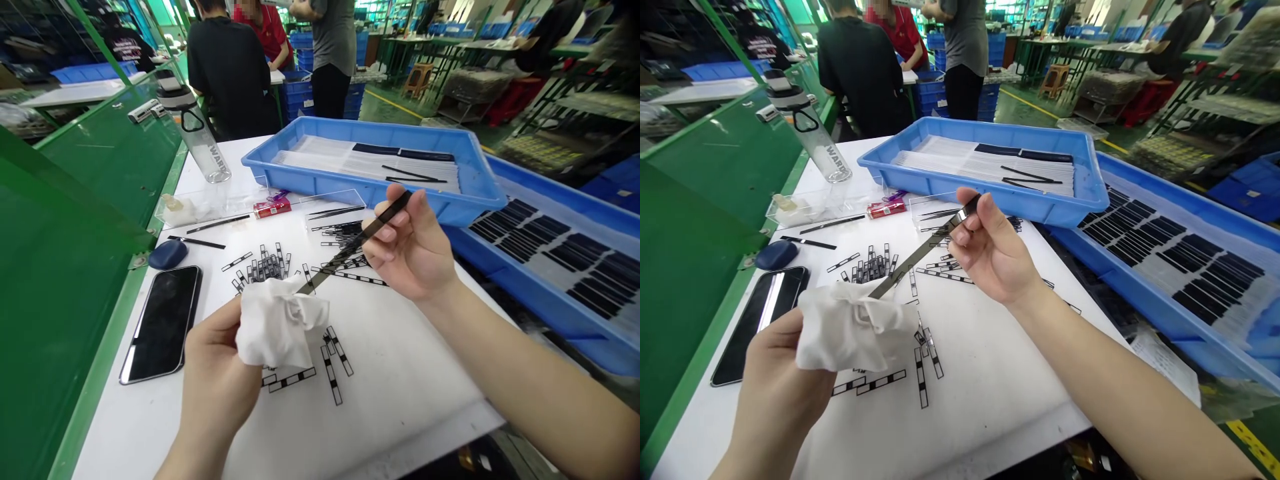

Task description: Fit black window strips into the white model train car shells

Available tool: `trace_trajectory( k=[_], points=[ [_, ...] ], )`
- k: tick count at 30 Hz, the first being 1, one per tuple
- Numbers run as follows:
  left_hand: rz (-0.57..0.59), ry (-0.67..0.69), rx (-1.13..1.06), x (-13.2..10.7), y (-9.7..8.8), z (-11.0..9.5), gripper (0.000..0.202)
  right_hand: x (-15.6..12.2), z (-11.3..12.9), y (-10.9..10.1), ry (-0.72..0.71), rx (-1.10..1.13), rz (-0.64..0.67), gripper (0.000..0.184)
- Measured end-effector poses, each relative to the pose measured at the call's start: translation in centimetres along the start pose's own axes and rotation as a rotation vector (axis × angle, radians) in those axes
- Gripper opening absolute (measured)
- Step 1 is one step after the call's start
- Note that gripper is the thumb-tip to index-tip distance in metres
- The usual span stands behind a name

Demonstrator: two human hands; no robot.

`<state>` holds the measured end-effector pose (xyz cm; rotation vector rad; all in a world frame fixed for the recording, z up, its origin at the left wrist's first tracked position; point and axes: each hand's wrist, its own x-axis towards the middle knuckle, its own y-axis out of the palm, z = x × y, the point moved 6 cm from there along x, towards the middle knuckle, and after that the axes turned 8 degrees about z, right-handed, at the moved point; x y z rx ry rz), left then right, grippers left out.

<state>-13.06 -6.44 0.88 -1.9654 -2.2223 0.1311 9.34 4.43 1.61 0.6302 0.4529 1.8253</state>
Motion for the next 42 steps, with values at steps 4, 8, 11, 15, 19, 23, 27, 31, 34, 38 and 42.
trace_trajectory(
  k=[4, 8, 11, 15, 19, 23, 27, 31, 34, 38, 42],
  points=[
    [-0.070, 0.081, 0.104, -0.7, -0.1, -0.6, 0.018, 0.1, 0.6, -0.3, -0.037, -0.061, -0.008, 0.030],
    [-0.170, 0.046, 0.072, -1.0, -0.7, -0.3, 0.018, 0.2, 0.8, -0.4, -0.064, -0.075, -0.017, 0.032],
    [-0.177, 0.067, 0.067, -0.9, -0.6, -0.4, 0.019, 0.2, 0.7, -0.4, -0.055, -0.028, -0.022, 0.030],
    [-0.188, 0.128, 0.065, -0.9, -0.2, -0.9, 0.016, 0.3, 0.5, -0.7, -0.060, 0.063, -0.056, 0.031],
    [-0.198, 0.134, 0.011, -1.0, -0.3, -0.7, 0.021, 0.3, 0.5, -0.7, -0.086, 0.029, -0.058, 0.026],
    [-0.228, 0.121, -0.022, -1.0, -0.8, -0.3, 0.025, 0.3, 0.6, -0.9, -0.077, 0.016, -0.065, 0.025],
    [-0.167, 0.089, -0.122, -0.6, -0.8, 0.1, 0.015, 0.5, 0.4, -1.1, -0.028, 0.060, -0.030, 0.021],
    [-0.185, 0.070, -0.225, -0.5, -1.0, 0.4, 0.013, 0.8, 0.2, -1.5, -0.029, 0.124, -0.016, 0.027],
    [-0.227, 0.060, -0.263, -0.6, -1.1, 0.3, 0.013, 1.1, 0.0, -1.9, -0.024, 0.172, -0.027, 0.029],
    [-0.268, 0.055, -0.221, -0.7, -1.1, -0.4, 0.015, 1.2, 0.1, -2.6, -0.038, 0.165, -0.044, 0.020],
    [-0.302, 0.053, -0.166, -0.8, -1.2, -1.1, 0.016, 1.2, 0.3, -2.9, -0.052, 0.097, -0.047, 0.013]
  ],
)
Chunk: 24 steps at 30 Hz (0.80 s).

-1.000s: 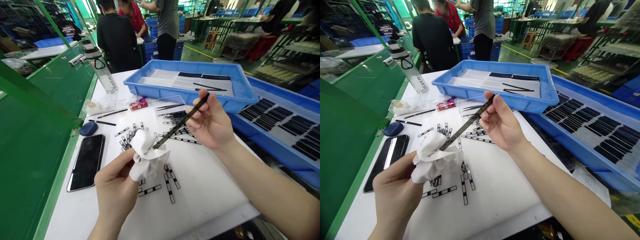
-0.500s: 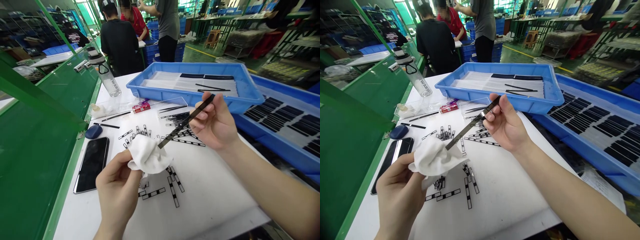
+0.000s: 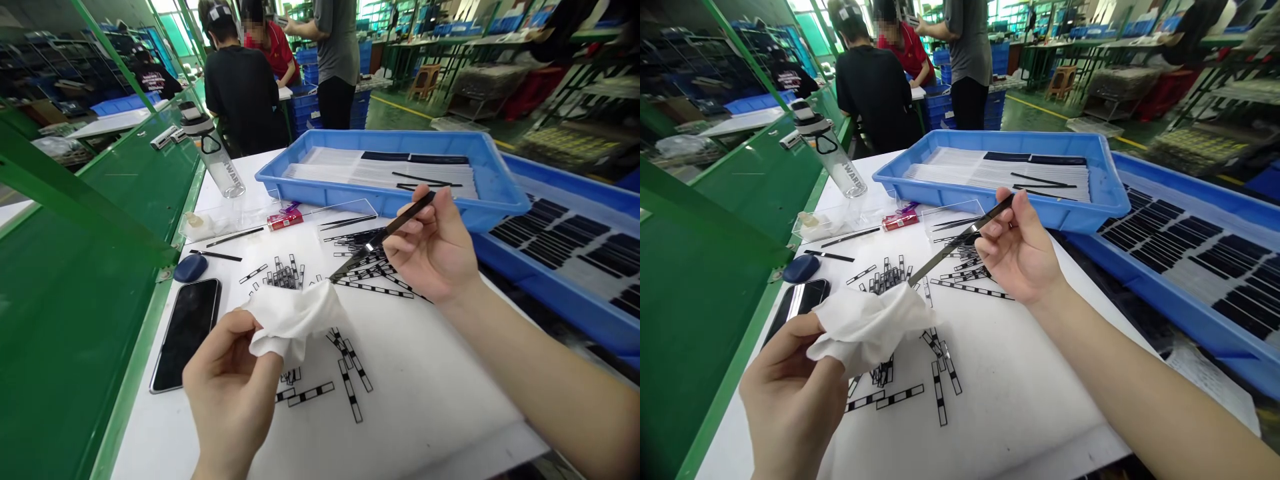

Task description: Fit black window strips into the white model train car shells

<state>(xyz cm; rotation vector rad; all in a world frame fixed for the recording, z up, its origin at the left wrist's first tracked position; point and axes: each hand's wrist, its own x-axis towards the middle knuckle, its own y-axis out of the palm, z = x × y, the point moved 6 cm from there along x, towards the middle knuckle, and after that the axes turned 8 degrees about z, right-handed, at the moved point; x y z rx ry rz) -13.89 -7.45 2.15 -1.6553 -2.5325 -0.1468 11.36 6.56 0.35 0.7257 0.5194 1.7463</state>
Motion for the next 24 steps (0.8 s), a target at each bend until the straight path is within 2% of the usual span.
trace_trajectory(
  k=[4, 8, 10, 12, 13, 15, 17, 21, 24],
  points=[
    [0.008, -0.028, 0.112, -0.1, -0.1, -0.3, 0.017, 0.0, -0.1, 0.1, 0.008, -0.026, -0.006, 0.013],
    [-0.032, 0.045, 0.234, 0.0, -0.9, -1.1, 0.020, 0.0, 0.0, 0.1, -0.006, 0.000, -0.032, 0.012],
    [-0.033, -0.021, 0.184, 0.3, -1.2, -0.7, 0.018, 0.0, 0.1, 0.1, -0.005, 0.009, -0.025, 0.011],
    [0.011, -0.163, 0.042, 0.6, -1.2, 0.3, 0.012, -0.1, 0.0, 0.4, 0.014, 0.014, 0.006, 0.011],
    [0.046, -0.232, -0.040, 0.7, -0.9, 0.8, 0.012, -0.3, -0.1, 0.6, 0.033, 0.019, 0.034, 0.011],
    [0.116, -0.338, -0.187, 0.7, -0.3, 1.4, 0.025, -0.7, -0.7, 1.5, 0.096, 0.035, 0.131, 0.015],
    [0.156, -0.393, -0.261, 0.6, 0.3, 1.7, 0.035, -1.4, -1.6, 2.6, 0.158, 0.052, 0.237, 0.019],
    [0.235, -0.437, -0.260, -0.2, 1.5, 1.9, 0.043, -3.2, -4.0, 4.7, 0.293, 0.011, 0.438, 0.021],
    [0.365, -0.466, -0.249, -0.9, 2.5, 2.2, 0.040, -4.3, -5.5, 5.7, 0.394, -0.015, 0.550, 0.021]
  ],
)
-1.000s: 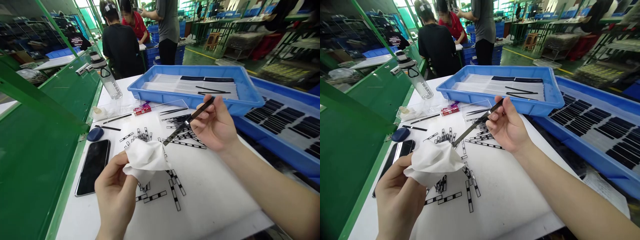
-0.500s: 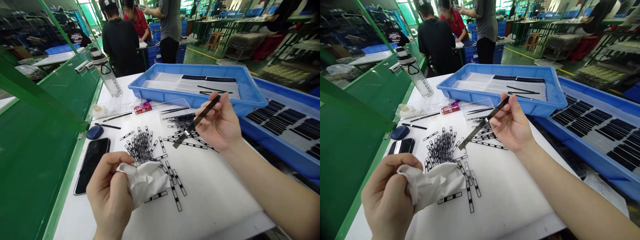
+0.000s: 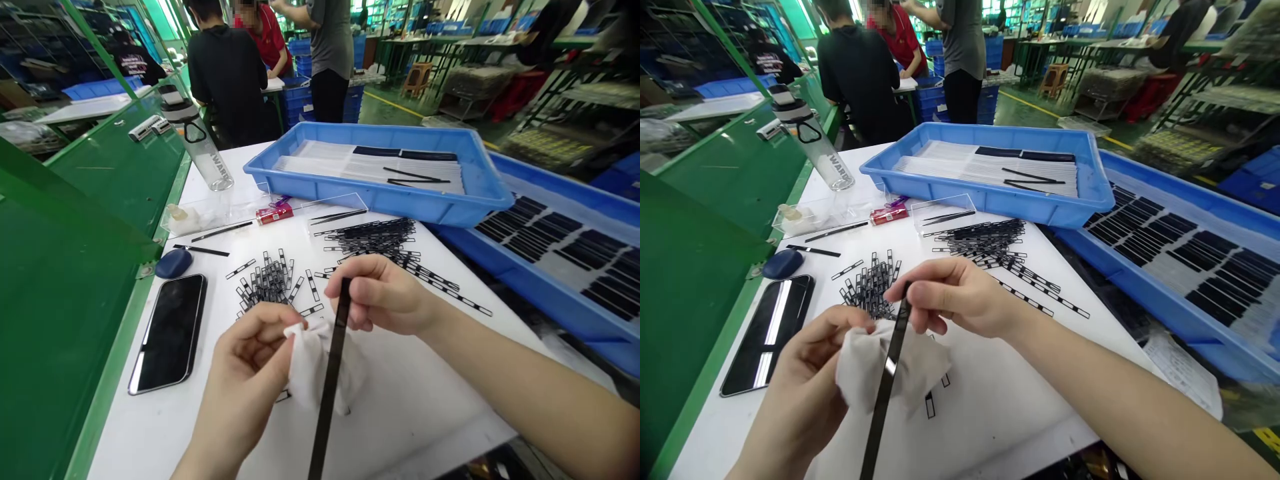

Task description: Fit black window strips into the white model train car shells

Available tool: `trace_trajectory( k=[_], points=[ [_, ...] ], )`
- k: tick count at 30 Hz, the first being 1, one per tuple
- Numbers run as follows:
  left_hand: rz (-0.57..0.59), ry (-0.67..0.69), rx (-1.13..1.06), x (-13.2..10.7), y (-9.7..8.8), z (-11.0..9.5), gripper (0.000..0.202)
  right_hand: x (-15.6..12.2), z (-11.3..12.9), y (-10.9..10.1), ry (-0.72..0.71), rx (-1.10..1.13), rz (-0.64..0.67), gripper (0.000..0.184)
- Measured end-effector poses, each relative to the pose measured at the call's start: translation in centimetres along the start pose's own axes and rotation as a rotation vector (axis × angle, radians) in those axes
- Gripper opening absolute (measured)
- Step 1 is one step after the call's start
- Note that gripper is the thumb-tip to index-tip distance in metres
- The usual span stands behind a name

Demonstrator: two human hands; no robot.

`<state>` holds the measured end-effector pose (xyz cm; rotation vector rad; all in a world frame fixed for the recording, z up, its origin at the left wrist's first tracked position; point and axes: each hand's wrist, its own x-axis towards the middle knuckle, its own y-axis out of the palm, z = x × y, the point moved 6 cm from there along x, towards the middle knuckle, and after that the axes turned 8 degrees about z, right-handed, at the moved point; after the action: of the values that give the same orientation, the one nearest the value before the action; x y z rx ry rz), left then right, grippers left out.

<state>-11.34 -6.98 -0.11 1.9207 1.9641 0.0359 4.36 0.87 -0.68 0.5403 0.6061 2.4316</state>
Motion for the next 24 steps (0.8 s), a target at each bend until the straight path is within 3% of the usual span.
trace_trajectory(
  k=[3, 5, 17, 24],
  points=[
    [0.145, -0.049, -0.025, -0.1, 1.0, 0.5, 0.031, 0.0, -0.9, 0.6, 0.064, -0.006, 0.048, 0.019],
    [0.178, -0.062, -0.030, -0.2, 1.4, 0.5, 0.029, 0.0, -1.0, 0.8, 0.077, -0.006, 0.059, 0.016],
    [-0.004, -0.012, 0.049, 0.0, 1.3, 0.2, 0.039, 0.0, -2.0, 0.9, 0.172, -0.053, 0.022, 0.015],
    [0.029, -0.090, 0.173, 0.1, 1.2, 0.4, 0.037, 0.6, -0.3, -0.7, -0.013, 0.038, -0.106, 0.020]
  ],
)
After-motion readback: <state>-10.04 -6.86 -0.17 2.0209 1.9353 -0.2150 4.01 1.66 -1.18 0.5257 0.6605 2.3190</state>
